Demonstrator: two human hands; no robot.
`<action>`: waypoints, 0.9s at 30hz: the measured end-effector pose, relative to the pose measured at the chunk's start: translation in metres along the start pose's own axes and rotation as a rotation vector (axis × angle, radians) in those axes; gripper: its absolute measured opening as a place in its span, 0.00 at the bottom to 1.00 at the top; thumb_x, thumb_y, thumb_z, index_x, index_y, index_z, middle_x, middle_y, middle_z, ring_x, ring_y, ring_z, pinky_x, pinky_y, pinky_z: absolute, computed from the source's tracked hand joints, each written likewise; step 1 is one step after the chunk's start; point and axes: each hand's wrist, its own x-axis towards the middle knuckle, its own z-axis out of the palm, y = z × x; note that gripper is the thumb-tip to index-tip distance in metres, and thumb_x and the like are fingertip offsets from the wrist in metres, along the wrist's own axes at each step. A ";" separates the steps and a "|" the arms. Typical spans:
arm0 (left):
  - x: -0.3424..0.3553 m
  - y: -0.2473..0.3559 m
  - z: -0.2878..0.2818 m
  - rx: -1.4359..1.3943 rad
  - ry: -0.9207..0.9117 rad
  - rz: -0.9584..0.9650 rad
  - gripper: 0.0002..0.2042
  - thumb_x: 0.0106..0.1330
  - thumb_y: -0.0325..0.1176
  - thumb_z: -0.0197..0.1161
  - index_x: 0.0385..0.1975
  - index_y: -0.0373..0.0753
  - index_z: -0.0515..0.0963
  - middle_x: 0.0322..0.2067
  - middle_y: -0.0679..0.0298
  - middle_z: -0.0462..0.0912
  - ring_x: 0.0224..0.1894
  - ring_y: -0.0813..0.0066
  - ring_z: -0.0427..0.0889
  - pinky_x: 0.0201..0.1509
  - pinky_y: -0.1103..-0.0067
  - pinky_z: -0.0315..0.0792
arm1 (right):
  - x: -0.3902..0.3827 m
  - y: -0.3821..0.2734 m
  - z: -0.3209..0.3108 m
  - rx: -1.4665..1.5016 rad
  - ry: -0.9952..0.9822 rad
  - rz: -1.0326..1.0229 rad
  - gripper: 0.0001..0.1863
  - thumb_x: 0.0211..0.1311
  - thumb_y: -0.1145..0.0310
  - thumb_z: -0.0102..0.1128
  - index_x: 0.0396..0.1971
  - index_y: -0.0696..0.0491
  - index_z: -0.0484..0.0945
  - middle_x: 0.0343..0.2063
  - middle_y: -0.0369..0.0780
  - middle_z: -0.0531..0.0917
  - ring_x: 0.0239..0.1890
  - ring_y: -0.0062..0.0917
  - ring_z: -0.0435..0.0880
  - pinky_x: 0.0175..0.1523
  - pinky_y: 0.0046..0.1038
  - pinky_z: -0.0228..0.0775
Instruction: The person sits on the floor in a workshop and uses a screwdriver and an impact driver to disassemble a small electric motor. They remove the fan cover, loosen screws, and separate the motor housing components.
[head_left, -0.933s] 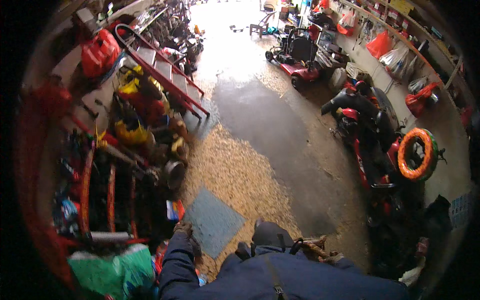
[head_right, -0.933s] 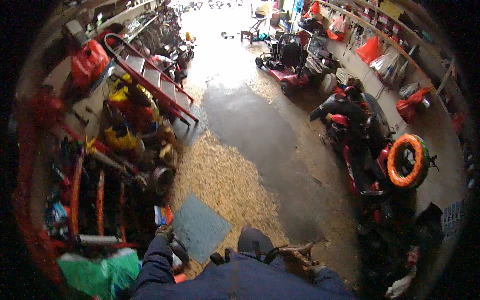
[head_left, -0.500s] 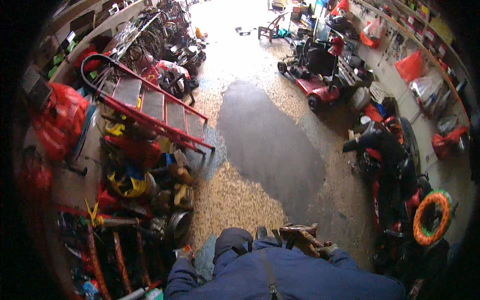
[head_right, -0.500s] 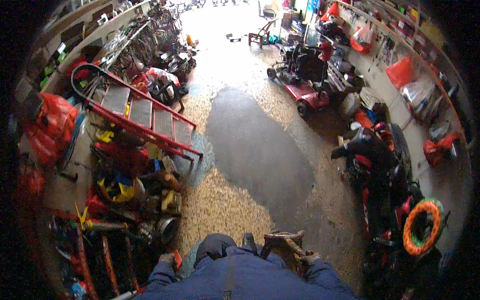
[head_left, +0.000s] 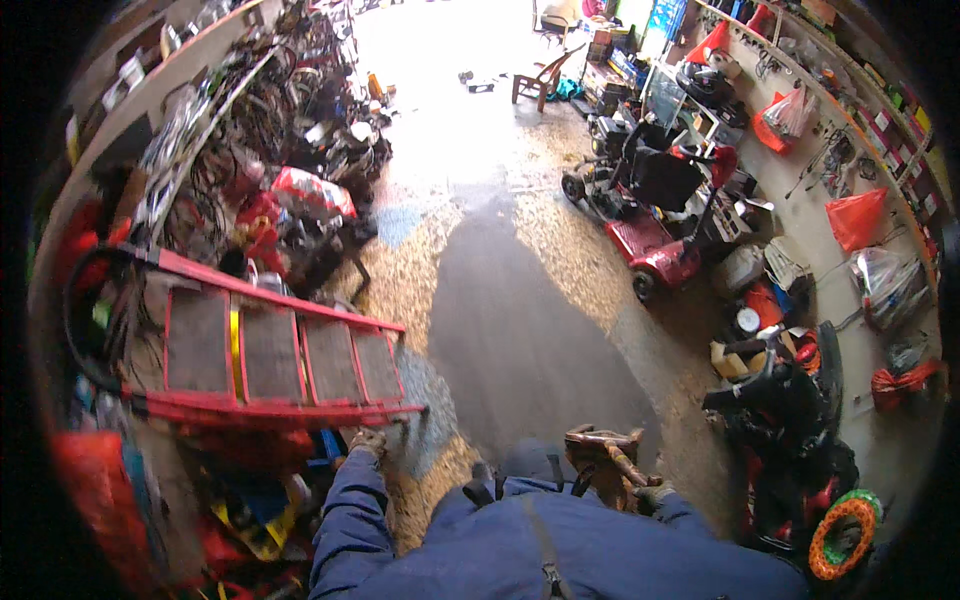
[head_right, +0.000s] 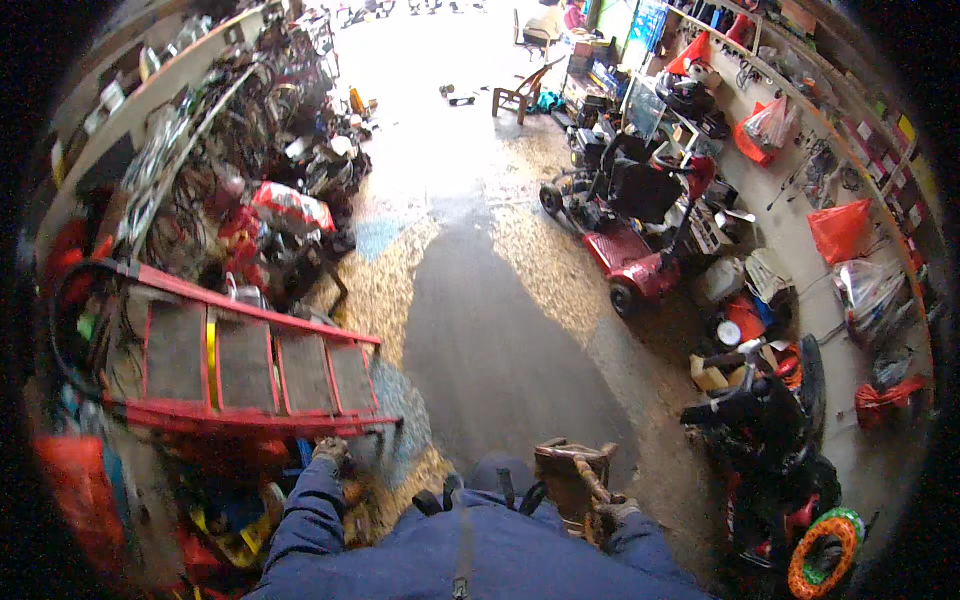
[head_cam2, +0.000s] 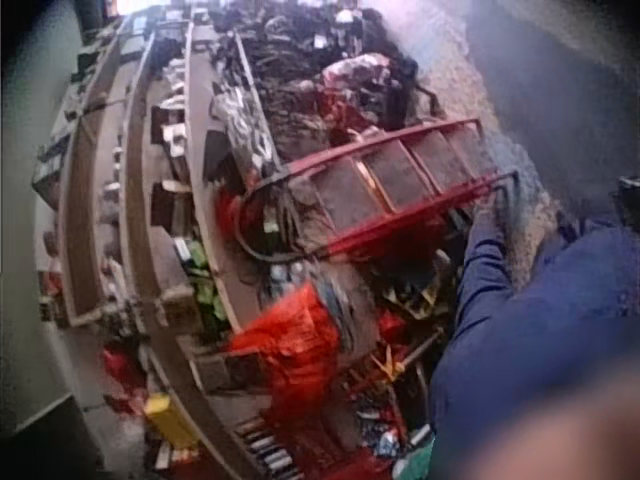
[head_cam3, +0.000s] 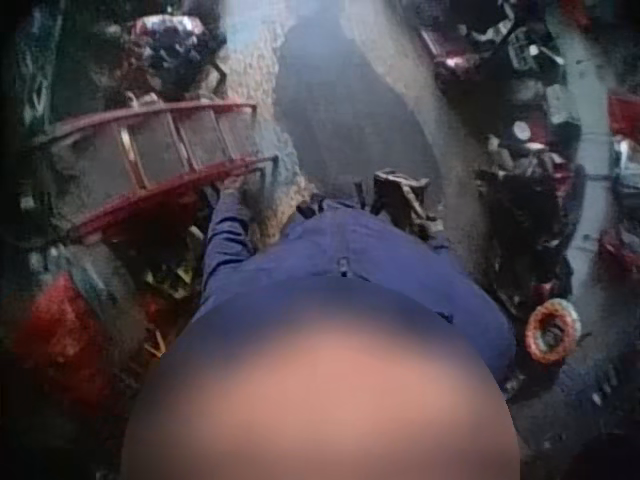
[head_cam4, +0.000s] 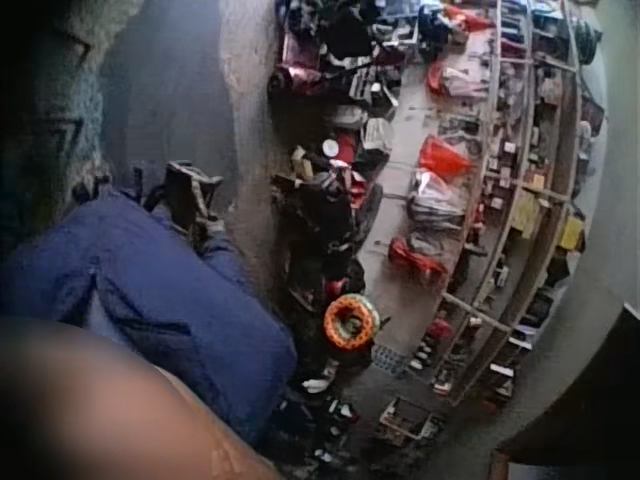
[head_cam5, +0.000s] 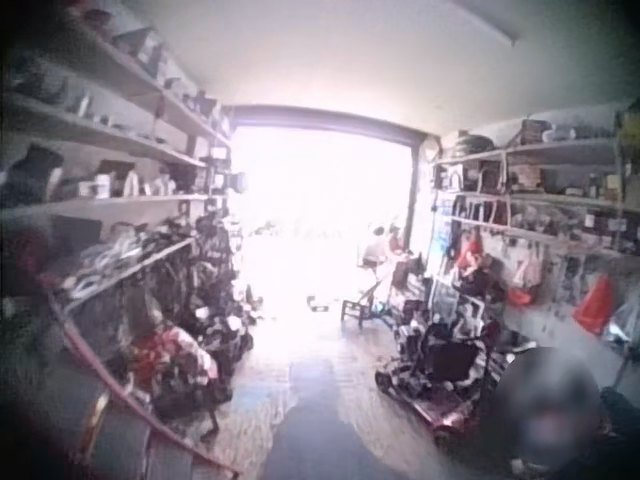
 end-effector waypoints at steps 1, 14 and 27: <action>0.030 0.008 -0.043 -0.321 -0.003 -0.166 0.21 0.63 0.49 0.51 0.38 0.38 0.82 0.39 0.55 0.85 0.44 0.62 0.83 0.51 0.68 0.75 | 0.023 -0.026 0.011 -0.041 0.007 0.005 0.38 0.32 0.61 0.84 0.46 0.63 0.76 0.39 0.45 0.83 0.41 0.32 0.81 0.45 0.32 0.76; 0.307 -0.033 -0.230 0.136 -0.281 -0.081 0.21 0.61 0.46 0.58 0.53 0.45 0.77 0.51 0.50 0.79 0.56 0.55 0.76 0.61 0.66 0.69 | 0.250 -0.468 0.176 -0.255 -0.013 0.047 0.15 0.51 0.66 0.71 0.36 0.51 0.75 0.29 0.40 0.79 0.29 0.26 0.76 0.35 0.33 0.72; 0.798 0.059 -0.601 0.215 0.042 0.137 0.19 0.64 0.47 0.53 0.47 0.42 0.80 0.46 0.50 0.81 0.55 0.51 0.75 0.57 0.65 0.68 | 0.319 -0.950 0.333 0.009 -0.009 0.058 0.23 0.40 0.72 0.79 0.35 0.56 0.75 0.28 0.37 0.80 0.27 0.27 0.77 0.34 0.34 0.73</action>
